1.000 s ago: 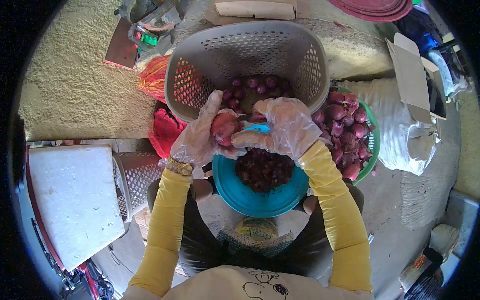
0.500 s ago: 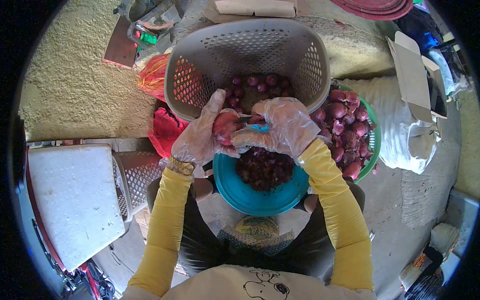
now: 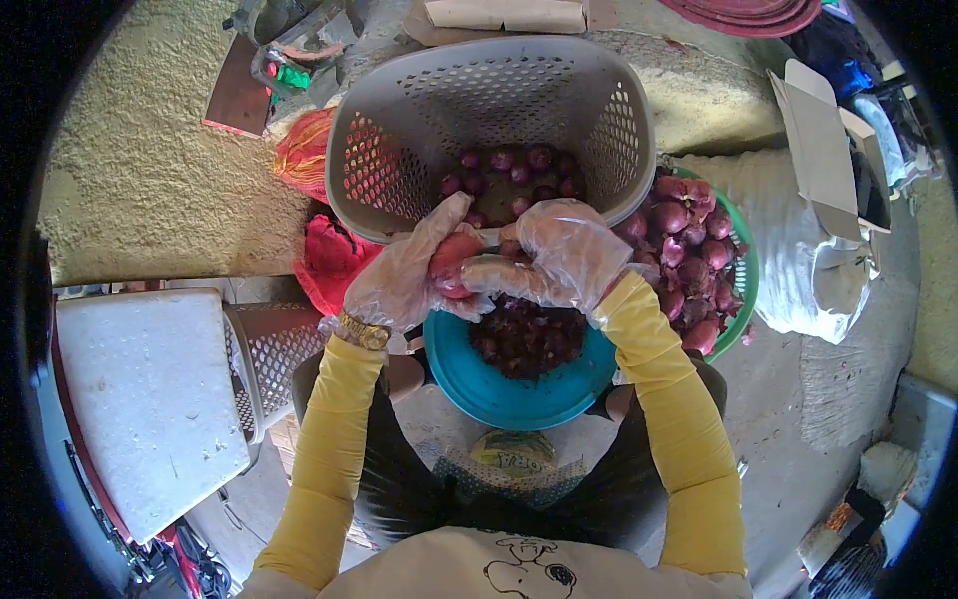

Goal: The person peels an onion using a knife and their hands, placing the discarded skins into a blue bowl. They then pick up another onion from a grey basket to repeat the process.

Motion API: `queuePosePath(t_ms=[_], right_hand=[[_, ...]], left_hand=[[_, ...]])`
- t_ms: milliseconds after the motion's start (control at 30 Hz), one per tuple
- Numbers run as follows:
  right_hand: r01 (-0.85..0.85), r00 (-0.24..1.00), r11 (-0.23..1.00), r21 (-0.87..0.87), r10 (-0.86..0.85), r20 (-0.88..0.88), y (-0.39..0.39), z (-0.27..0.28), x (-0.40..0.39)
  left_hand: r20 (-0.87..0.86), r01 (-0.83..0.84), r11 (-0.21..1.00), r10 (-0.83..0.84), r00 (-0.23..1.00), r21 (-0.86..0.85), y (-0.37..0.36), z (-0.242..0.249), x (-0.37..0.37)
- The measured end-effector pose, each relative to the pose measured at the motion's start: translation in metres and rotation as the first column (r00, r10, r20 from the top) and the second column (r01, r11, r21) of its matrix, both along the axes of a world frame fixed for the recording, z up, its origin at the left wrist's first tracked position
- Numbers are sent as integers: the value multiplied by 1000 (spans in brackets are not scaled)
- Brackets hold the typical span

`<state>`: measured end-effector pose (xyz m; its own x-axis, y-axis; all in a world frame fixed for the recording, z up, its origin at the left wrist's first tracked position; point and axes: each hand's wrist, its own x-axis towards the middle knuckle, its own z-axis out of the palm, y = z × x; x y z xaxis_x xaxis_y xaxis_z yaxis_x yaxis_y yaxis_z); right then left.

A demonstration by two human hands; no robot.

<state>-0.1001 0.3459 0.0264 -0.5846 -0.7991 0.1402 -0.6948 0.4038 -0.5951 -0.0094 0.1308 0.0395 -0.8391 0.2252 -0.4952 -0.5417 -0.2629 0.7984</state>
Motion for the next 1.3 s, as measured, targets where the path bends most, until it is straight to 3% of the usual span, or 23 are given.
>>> queuePosePath(t_ms=[33,100,200,333,400,433,500,533,600,633,667,700,733,800,900,933,1000,1033,1100,1133,1200,1233,1300], right_hand=[[15,1000,1000,-1,-15,16,0,0,1],[11,999,1000,25,-12,32,1,-2,0],[-3,997,997,73,-2,80,2,0,-1],[-51,997,995,84,46,58,3,-4,1],[-87,996,996,36,86,36,3,-4,5],[-124,992,992,-9,124,7,3,-4,5],[-136,990,991,13,137,-36,4,-4,9],[-149,985,988,34,151,-80,3,-4,9],[-98,995,995,-33,97,-19,1,-3,8],[-41,998,995,-96,45,42,1,-3,6],[-39,998,995,-95,43,43,3,-5,6],[27,999,998,-57,-29,-23,5,-8,6],[95,991,995,-23,-97,-93,7,-10,5],[89,991,996,0,-88,-96,4,-5,8],[98,992,995,26,-95,-87,3,-5,9],[113,991,993,28,-111,-77,3,-6,9],[113,992,992,49,-110,-64,3,-7,7],[112,993,991,68,-108,-50,3,-8,7],[118,991,992,36,-116,-61,4,-15,7],[122,990,992,6,-122,-72,5,-19,7],[108,993,993,38,-105,-60,4,-22,7],[90,995,994,68,-87,-45,3,-23,7],[62,998,997,54,-62,-9,-1,-16,7]], left_hand=[[1,0,1000,0,1000,-1,0,-2,-1],[133,-89,962,56,990,259,-1,-9,-5],[20,-96,977,93,995,191,2,-17,2],[20,-30,966,26,999,255,-8,-40,3],[-491,22,936,-204,847,-352,-10,-44,8],[-492,21,935,-204,846,-353,-12,-43,8],[-617,-160,754,-374,693,-637,-14,-41,7],[-616,-160,753,-374,693,-638,-16,-43,7],[-407,-1,961,-115,906,-276,-17,-44,6],[-407,0,961,-117,906,-275,-18,-41,2],[-183,11,995,7,983,95,-20,-37,-2],[83,-72,893,39,996,443,-20,-32,-4],[84,-71,893,38,996,444,-19,-33,-4],[-177,56,997,-47,983,47,-17,-33,-1],[-423,42,824,-333,842,-565,-12,-35,4],[-423,43,824,-334,842,-565,-10,-36,4],[-295,0,978,-63,954,-208,-5,-38,5],[-293,2,978,-64,954,-208,-4,-39,6],[-596,-91,874,-246,764,-478,-2,-41,6],[-597,-89,875,-247,764,-475,-1,-43,5],[-370,-43,999,39,928,-3,-1,-45,0],[-192,-81,967,129,973,240,-2,-47,-2],[209,-259,732,161,964,630,-3,-49,-4]])
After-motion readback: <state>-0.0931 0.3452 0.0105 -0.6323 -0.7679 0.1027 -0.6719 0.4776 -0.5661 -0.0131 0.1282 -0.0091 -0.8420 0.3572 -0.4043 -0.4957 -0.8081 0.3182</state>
